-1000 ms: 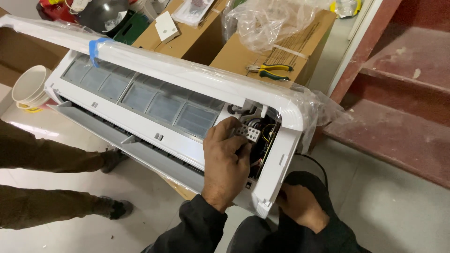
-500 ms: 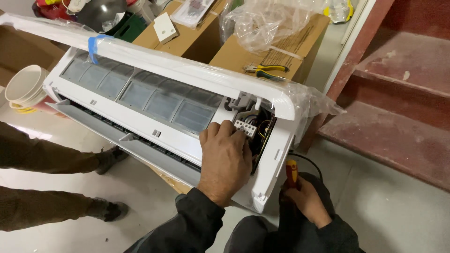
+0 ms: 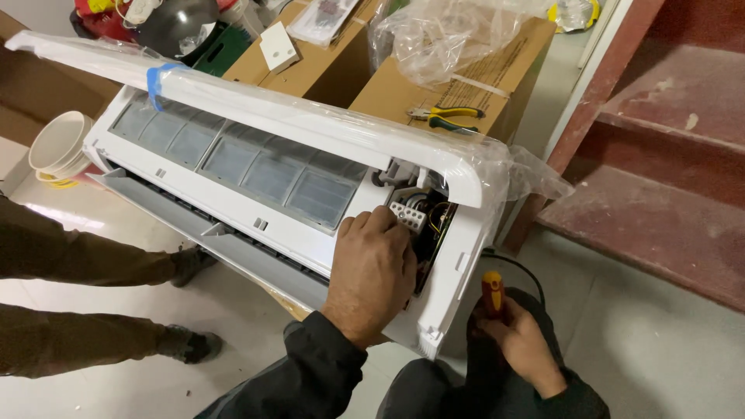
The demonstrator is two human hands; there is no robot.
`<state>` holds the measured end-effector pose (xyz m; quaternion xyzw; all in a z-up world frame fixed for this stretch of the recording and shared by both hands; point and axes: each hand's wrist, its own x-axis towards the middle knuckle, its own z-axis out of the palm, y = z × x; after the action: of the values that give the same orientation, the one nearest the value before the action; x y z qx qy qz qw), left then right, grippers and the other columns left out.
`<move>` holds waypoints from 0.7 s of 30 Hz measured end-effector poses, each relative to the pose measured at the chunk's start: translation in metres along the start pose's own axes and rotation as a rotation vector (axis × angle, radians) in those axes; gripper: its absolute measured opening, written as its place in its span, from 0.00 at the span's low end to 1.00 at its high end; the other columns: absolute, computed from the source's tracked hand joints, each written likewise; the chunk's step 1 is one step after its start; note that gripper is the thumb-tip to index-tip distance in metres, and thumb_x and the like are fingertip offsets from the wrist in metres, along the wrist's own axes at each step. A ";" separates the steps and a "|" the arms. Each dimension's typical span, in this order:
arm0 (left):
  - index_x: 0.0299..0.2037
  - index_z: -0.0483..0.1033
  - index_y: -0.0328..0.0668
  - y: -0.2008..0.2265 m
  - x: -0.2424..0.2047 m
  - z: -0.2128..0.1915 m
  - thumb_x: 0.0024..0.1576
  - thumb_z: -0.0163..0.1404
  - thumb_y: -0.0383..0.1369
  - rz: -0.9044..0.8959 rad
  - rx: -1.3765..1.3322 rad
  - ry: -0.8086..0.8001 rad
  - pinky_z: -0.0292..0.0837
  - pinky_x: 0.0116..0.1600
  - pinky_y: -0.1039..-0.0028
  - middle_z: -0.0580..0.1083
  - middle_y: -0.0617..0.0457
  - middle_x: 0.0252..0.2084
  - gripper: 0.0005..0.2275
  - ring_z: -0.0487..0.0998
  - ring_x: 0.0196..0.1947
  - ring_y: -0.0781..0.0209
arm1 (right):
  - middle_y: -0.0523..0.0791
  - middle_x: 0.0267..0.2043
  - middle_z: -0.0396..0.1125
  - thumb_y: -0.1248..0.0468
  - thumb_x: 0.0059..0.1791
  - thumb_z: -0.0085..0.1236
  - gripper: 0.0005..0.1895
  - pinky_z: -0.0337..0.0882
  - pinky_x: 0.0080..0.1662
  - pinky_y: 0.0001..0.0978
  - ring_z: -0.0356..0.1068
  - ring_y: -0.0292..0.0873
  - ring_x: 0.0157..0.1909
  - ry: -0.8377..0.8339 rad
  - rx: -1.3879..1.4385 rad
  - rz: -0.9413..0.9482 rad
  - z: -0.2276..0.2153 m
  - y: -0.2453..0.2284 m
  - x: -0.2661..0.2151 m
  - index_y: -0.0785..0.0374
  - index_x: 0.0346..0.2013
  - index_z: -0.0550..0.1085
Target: The person works on a new split air conditioner indoor unit resting on a cardboard box on the floor. They open the wiring cover, use a screwdriver to loosen and tighten screws on the terminal block while positioning wires, and use pliers to adjust the wiring connections.
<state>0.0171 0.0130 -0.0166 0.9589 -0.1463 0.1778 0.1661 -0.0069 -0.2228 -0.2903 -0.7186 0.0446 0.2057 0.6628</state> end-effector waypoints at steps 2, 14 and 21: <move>0.28 0.79 0.35 -0.002 0.000 0.001 0.49 0.55 0.25 0.007 -0.024 -0.003 0.67 0.47 0.60 0.71 0.46 0.34 0.02 0.73 0.38 0.48 | 0.53 0.42 0.76 0.69 0.48 0.56 0.13 0.73 0.49 0.39 0.75 0.51 0.43 0.023 -0.013 0.058 0.003 -0.016 0.006 0.72 0.45 0.77; 0.33 0.81 0.35 -0.006 0.001 0.005 0.50 0.56 0.22 0.018 -0.140 0.090 0.69 0.48 0.61 0.75 0.48 0.34 0.04 0.75 0.38 0.49 | 0.53 0.45 0.75 0.76 0.46 0.55 0.17 0.76 0.45 0.40 0.76 0.54 0.47 0.205 -0.314 -0.722 0.027 -0.078 0.070 0.64 0.49 0.76; 0.30 0.80 0.34 -0.007 0.004 0.007 0.48 0.56 0.23 0.008 -0.127 0.059 0.68 0.46 0.61 0.73 0.47 0.32 0.02 0.74 0.35 0.48 | 0.56 0.49 0.72 0.77 0.43 0.51 0.22 0.74 0.47 0.42 0.73 0.58 0.49 0.247 -0.450 -0.802 0.024 -0.072 0.072 0.68 0.52 0.75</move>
<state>0.0249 0.0157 -0.0235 0.9401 -0.1561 0.1971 0.2300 0.0774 -0.1761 -0.2495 -0.8240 -0.2033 -0.1488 0.5075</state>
